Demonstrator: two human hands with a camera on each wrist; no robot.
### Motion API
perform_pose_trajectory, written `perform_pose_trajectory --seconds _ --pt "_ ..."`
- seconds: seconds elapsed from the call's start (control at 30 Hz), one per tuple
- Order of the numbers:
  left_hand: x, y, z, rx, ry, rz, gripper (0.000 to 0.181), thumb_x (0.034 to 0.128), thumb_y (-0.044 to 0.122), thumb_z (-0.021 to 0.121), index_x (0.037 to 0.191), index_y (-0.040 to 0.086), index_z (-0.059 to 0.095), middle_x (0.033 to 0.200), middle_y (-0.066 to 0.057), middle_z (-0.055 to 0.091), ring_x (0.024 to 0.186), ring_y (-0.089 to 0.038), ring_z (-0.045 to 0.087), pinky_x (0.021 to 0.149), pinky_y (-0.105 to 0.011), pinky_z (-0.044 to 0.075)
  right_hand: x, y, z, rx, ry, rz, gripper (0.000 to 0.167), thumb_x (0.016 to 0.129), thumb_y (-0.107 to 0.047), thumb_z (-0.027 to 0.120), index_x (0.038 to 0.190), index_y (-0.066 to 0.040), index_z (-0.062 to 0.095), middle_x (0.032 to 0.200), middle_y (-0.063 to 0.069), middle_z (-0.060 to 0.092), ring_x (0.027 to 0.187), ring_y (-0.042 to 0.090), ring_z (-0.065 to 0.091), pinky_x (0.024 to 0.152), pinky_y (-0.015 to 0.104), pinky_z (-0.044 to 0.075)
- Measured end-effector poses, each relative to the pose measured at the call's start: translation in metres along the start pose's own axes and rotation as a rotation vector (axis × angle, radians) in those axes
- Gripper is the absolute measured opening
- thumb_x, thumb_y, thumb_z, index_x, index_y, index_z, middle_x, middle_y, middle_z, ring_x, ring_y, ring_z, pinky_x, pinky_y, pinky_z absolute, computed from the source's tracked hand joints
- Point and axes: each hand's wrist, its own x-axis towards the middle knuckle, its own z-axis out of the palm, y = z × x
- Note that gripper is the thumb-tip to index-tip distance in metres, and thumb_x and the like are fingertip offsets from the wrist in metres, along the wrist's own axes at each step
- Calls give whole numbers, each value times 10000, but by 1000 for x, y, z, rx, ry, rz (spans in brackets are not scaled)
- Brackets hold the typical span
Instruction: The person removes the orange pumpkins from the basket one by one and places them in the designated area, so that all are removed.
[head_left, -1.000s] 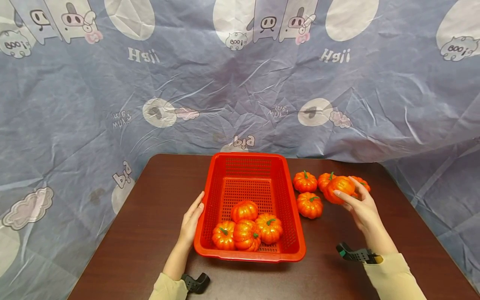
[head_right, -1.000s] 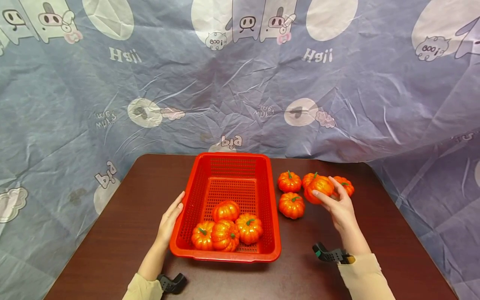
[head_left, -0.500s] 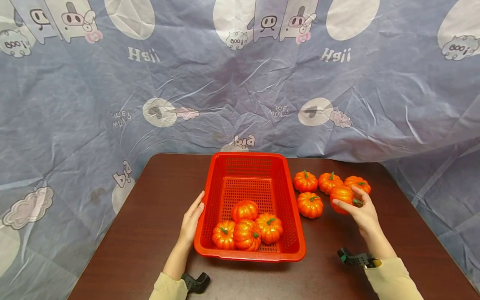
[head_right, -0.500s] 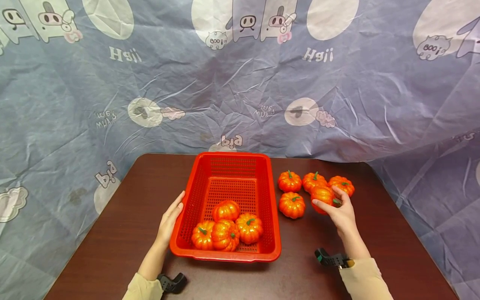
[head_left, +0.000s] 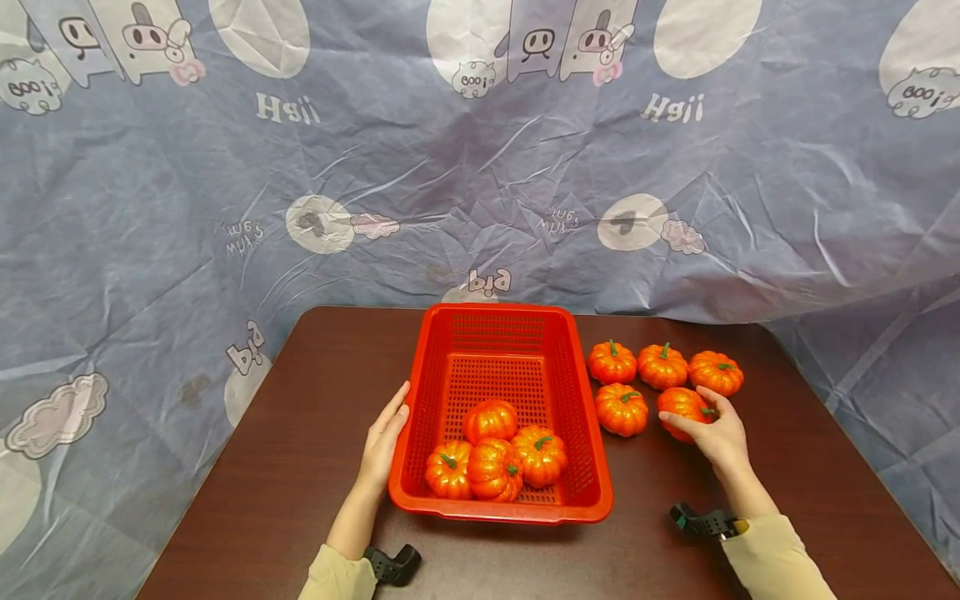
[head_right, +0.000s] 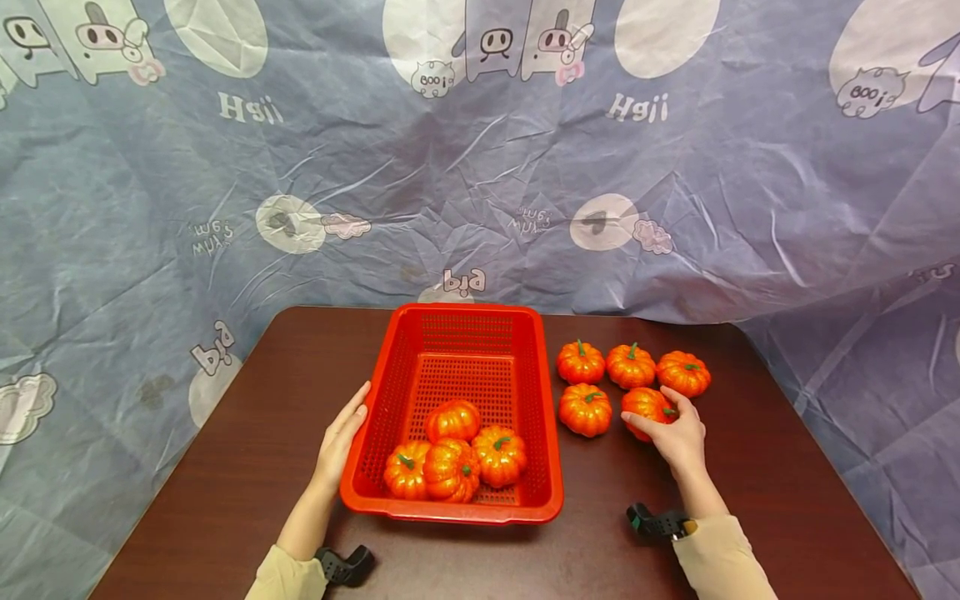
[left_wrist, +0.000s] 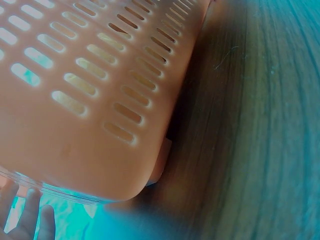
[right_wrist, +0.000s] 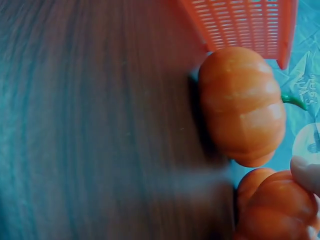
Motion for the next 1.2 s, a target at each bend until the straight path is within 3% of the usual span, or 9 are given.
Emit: perform_pose_trajectory --seconds 0.4,0.87,1.2 --pt "1 -2 -2 4 -1 15 447 1013 163 406 1437 28 362 1479 -92 337 1325 -166 332 1033 -189 311 5 9 7 -121 66 -52 953 683 -325 841 1433 -26 334 1393 294 279 1253 479 182 971 594 233" --pt "0 -2 -1 -3 -5 5 438 1019 160 390 1441 43 362 1488 -80 321 1347 -178 292 1045 -179 285 7 15 15 -30 99 -33 978 691 -259 845 1458 -33 283 1414 257 276 1276 414 237 1052 539 218" --pt "0 -2 -2 2 -9 3 453 1017 186 400 1448 55 351 1495 -72 304 1359 -181 270 1043 -176 284 7 4 12 -52 74 -43 950 715 -261 825 1453 -18 279 1411 257 266 1276 418 234 1044 534 237"
